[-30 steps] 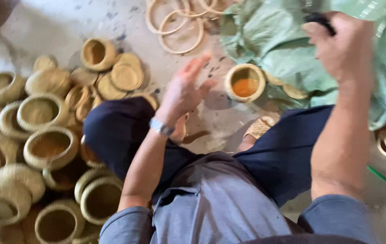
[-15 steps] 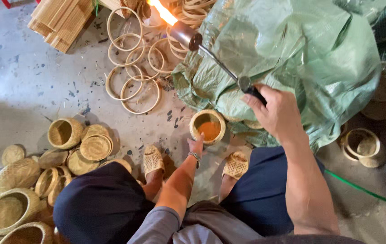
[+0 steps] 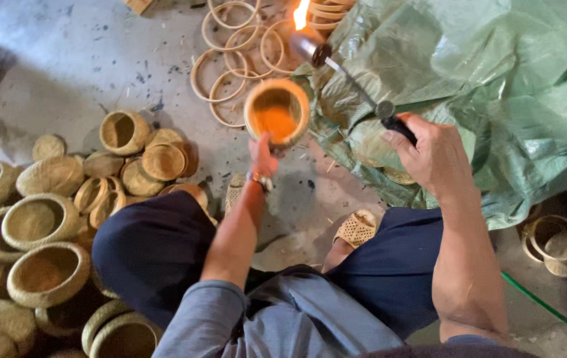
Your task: The person uses a blowtorch to apply heat to the interior and exterior surfaces of small woven baskets. They rotate each basket to ensure even coverage and place the treated items on the floor.
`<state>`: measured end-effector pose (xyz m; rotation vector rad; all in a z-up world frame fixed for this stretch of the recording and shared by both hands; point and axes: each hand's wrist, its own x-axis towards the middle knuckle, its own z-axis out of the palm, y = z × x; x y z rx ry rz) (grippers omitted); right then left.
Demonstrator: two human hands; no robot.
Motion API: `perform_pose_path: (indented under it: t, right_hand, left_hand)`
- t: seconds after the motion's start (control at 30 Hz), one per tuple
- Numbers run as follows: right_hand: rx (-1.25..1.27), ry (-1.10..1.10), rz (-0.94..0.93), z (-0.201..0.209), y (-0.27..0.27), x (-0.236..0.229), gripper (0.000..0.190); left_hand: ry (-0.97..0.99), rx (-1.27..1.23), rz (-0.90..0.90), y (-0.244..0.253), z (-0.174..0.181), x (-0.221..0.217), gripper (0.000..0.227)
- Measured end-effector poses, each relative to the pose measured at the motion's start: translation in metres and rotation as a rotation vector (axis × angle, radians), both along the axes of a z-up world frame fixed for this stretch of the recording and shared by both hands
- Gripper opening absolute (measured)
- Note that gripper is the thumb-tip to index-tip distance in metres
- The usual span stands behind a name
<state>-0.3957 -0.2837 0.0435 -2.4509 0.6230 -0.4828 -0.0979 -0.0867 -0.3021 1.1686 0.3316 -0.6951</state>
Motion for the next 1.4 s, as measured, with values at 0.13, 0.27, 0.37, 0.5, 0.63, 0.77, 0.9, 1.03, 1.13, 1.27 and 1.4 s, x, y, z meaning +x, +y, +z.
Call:
perform_pose_path:
  t: [0.13, 0.27, 0.37, 0.5, 0.63, 0.77, 0.9, 1.03, 1.13, 1.27, 1.4]
  right_hand:
    - [0.056, 0.108, 0.037, 0.0, 0.014, 0.006, 0.034]
    - [-0.101, -0.135, 0.155, 0.007, 0.036, 0.015, 0.036]
    - [-0.004, -0.166, 0.198, 0.019, 0.056, 0.024, 0.038]
    - [-0.044, -0.045, 0.181, 0.035, 0.079, 0.037, 0.028]
    - [-0.036, -0.149, 0.214, 0.036, 0.093, 0.055, 0.034]
    - [0.081, -0.108, 0.1, 0.041, 0.095, 0.057, 0.033]
    - [-0.003, -0.076, 0.11, 0.049, 0.097, 0.05, 0.033]
    - [-0.006, -0.12, 0.122, 0.049, 0.103, 0.055, 0.035]
    - [-0.105, -0.154, 0.187, 0.045, 0.111, 0.069, 0.035]
    - [-0.329, -0.253, 0.183, 0.042, 0.116, 0.089, 0.033]
    - [0.025, 0.012, 0.179, 0.052, 0.105, 0.084, 0.028]
  left_hand:
    - [-0.245, -0.293, -0.123, 0.021, 0.112, 0.03, 0.061]
    - [-0.374, -0.273, -0.254, 0.047, 0.209, 0.036, 0.075]
    - [-0.456, -0.201, -0.32, 0.057, 0.252, 0.044, 0.08]
    - [-0.714, -0.243, -0.404, 0.077, 0.287, 0.061, 0.087]
    - [-0.878, -0.169, -0.483, 0.088, 0.319, 0.08, 0.093]
    - [-0.97, -0.049, -0.443, 0.103, 0.334, 0.097, 0.093]
    - [-0.98, -0.145, -0.359, 0.124, 0.342, 0.111, 0.093]
    - [-0.887, -0.195, -0.318, 0.129, 0.34, 0.111, 0.094]
    - [-0.933, -0.106, -0.31, 0.125, 0.337, 0.112, 0.093]
    - [-1.225, 0.054, -0.287, 0.122, 0.334, 0.112, 0.097]
    - [-1.601, 0.297, -0.167, 0.129, 0.333, 0.122, 0.107]
